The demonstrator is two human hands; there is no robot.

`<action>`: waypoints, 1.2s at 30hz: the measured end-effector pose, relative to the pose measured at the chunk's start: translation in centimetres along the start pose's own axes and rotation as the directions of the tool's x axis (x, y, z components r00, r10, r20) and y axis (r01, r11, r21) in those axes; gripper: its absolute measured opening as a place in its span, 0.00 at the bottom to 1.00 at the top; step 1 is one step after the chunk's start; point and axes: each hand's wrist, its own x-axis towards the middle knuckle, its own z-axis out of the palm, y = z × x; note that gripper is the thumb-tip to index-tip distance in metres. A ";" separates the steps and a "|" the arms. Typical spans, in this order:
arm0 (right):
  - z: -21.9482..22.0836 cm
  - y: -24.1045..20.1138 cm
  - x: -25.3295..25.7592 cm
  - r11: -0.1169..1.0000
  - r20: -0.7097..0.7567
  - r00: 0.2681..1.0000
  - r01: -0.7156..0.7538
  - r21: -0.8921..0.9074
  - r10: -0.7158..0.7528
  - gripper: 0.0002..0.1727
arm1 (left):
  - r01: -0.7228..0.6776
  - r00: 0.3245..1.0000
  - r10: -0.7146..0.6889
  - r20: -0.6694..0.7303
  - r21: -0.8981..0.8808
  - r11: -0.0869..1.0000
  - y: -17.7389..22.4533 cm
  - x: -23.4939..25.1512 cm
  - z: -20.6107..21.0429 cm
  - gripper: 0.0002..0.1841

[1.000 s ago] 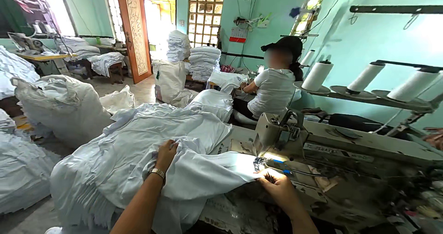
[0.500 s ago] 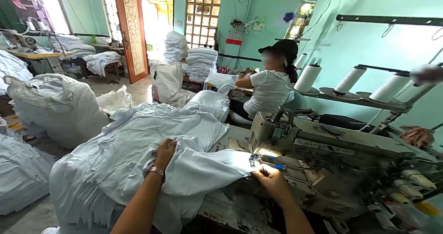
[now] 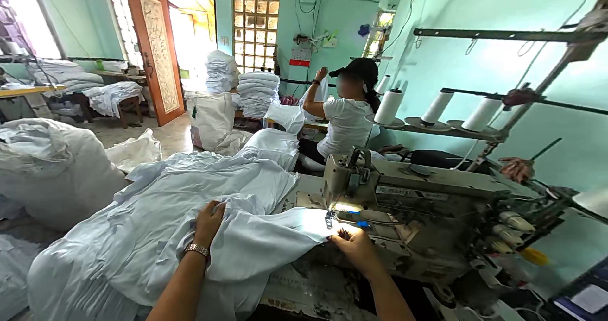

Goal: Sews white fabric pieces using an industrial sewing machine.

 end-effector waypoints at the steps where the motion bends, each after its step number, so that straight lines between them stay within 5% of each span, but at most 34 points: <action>1: 0.0 -0.1 0.1 1.000 -0.001 1.000 -0.001 0.003 0.001 0.09 | 0.003 1.000 -0.003 0.000 -0.004 1.000 0.0 0.1 0.0 0.17; 18: 0.4 0.3 0.1 1.000 -0.049 0.999 -0.004 0.028 0.006 0.07 | 0.051 0.997 -0.058 -0.053 -0.123 0.991 0.0 0.0 0.1 0.23; 30: 0.5 0.7 -0.4 0.998 -0.046 0.999 0.032 0.052 -0.030 0.07 | 0.000 1.000 0.002 0.011 -0.121 0.993 -0.8 -0.3 -0.1 0.17; 36: 0.5 0.6 -0.3 0.997 -0.044 0.999 0.032 0.065 -0.029 0.07 | 0.103 0.995 -0.102 0.019 -0.326 0.940 -0.4 -0.8 -0.4 0.13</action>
